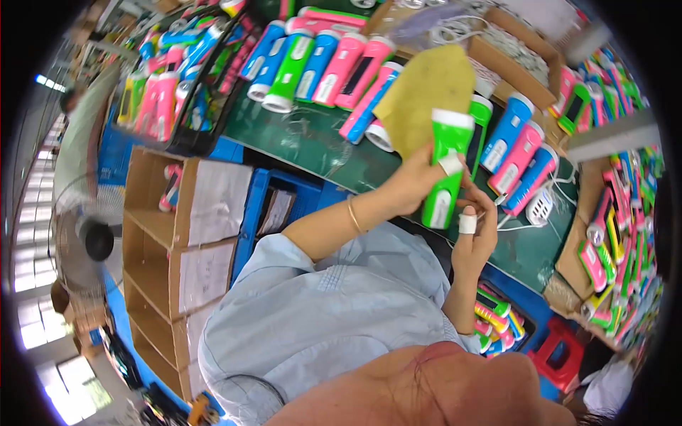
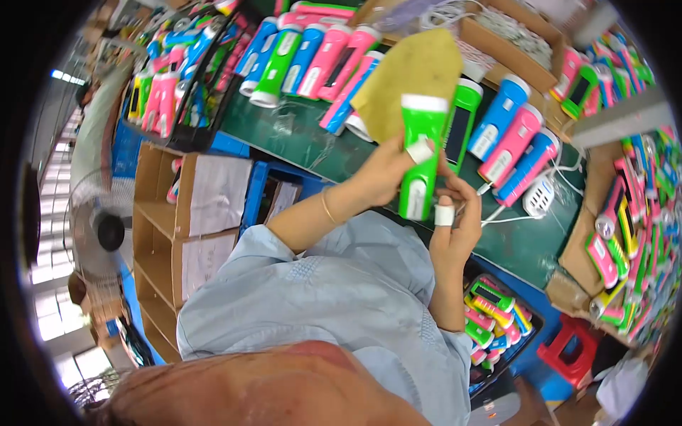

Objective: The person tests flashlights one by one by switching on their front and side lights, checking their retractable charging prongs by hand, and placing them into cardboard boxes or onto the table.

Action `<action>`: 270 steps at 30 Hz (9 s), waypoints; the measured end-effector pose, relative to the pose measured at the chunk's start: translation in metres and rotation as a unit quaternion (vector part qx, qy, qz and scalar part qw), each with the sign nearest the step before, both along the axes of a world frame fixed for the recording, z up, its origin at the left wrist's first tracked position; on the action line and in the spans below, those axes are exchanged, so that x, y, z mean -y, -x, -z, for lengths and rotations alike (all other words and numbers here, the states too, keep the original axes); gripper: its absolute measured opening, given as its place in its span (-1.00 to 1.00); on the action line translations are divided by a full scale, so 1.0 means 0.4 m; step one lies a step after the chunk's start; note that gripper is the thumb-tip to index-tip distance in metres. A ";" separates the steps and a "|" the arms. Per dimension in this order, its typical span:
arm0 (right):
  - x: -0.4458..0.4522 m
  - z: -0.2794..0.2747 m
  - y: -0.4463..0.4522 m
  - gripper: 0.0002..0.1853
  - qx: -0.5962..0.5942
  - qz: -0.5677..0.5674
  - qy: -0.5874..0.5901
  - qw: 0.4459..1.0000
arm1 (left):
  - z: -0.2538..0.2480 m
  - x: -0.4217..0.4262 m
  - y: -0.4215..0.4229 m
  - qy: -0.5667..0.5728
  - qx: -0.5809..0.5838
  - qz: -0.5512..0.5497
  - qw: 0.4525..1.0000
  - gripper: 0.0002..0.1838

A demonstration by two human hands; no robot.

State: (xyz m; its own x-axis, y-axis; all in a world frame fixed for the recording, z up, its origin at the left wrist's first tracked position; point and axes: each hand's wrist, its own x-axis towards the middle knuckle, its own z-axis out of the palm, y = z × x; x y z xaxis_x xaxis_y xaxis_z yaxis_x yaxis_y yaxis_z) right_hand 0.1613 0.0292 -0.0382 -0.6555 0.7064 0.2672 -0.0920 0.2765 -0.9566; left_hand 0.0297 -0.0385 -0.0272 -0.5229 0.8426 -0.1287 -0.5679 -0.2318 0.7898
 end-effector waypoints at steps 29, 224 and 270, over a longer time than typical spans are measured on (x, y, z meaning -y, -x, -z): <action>-0.097 0.011 -0.093 -0.72 0.077 0.010 0.118 0.990 | -0.096 -0.117 0.144 0.032 -0.336 -0.015 0.941 -0.47; -0.022 0.026 -0.030 -0.55 0.086 0.037 0.065 0.994 | -0.025 -0.071 0.078 0.055 0.104 0.081 0.990 -0.65; 0.003 -0.004 -0.059 -0.40 0.113 -0.036 -0.237 0.964 | 0.012 -0.009 0.018 -0.210 -0.117 0.088 0.967 -0.63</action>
